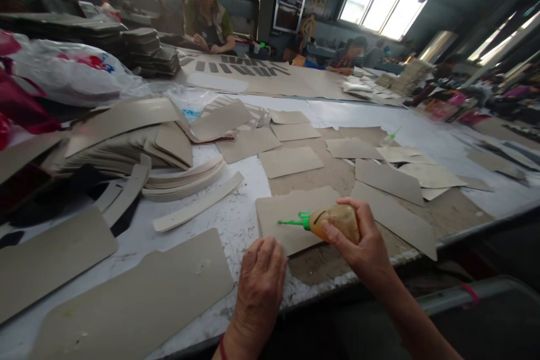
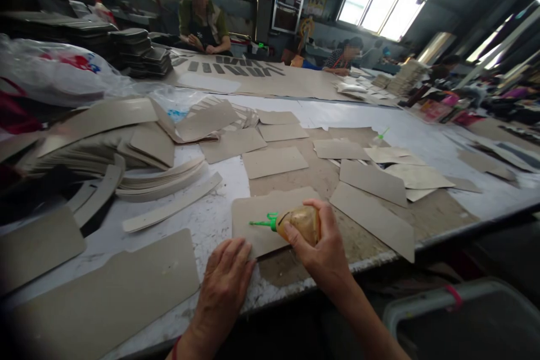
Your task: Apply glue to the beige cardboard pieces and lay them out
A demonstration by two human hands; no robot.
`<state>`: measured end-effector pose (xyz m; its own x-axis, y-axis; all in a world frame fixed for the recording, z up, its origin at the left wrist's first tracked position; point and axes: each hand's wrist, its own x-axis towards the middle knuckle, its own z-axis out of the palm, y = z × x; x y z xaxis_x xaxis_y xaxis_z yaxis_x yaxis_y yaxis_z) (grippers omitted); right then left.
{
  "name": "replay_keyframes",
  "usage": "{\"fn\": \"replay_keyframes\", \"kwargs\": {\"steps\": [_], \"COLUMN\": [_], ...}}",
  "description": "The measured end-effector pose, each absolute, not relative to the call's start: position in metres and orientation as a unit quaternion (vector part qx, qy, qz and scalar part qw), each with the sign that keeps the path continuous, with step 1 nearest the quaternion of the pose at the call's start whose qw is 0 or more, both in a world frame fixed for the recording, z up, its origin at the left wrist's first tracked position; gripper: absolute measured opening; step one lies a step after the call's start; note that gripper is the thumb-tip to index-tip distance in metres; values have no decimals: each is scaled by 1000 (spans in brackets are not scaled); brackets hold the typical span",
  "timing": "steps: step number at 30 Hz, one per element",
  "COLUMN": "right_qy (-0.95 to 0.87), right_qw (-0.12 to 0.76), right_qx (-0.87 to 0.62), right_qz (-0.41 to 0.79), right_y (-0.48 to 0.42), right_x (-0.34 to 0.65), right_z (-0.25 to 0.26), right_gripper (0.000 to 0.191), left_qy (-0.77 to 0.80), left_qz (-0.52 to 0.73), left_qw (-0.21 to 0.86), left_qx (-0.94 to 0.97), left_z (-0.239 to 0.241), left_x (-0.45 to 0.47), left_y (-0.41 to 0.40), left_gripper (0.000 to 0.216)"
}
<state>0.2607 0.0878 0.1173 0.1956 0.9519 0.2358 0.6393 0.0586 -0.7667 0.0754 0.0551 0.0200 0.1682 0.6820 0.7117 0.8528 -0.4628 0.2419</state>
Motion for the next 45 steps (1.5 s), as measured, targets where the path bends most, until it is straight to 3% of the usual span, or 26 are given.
{"fn": "replay_keyframes", "kwargs": {"steps": [8,17,26,35,39,42,45], "right_qy": [-645,-675,-698,-694,-624,-524,-474], "right_qw": [368,389,363,391,424,491,520], "right_qx": [-651,-620,-604,-601,-639,-666,-692], "right_qz": [160,92,129,73,153,205,163], "right_y": [86,95,88,95,85,79,73], "right_x": [270,261,260,261,274,294,319], "right_z": [119,115,119,115,122,127,126], "right_gripper": [44,40,38,39,42,47,52], "left_qy": [-499,-485,-480,-477,-475,-476,-473], "left_qz": [-407,-414,-415,-423,-440,-426,-393], "left_qw": [93,88,92,104,104,92,78], "left_qx": [-759,-765,-767,-763,-754,-764,-785], "left_z": [20,10,9,7,3,1,-1], "left_x": [75,73,72,73,75,72,66], "left_y": [57,56,57,59,59,58,56], "left_gripper": [23,28,30,27,28,37,50]}}
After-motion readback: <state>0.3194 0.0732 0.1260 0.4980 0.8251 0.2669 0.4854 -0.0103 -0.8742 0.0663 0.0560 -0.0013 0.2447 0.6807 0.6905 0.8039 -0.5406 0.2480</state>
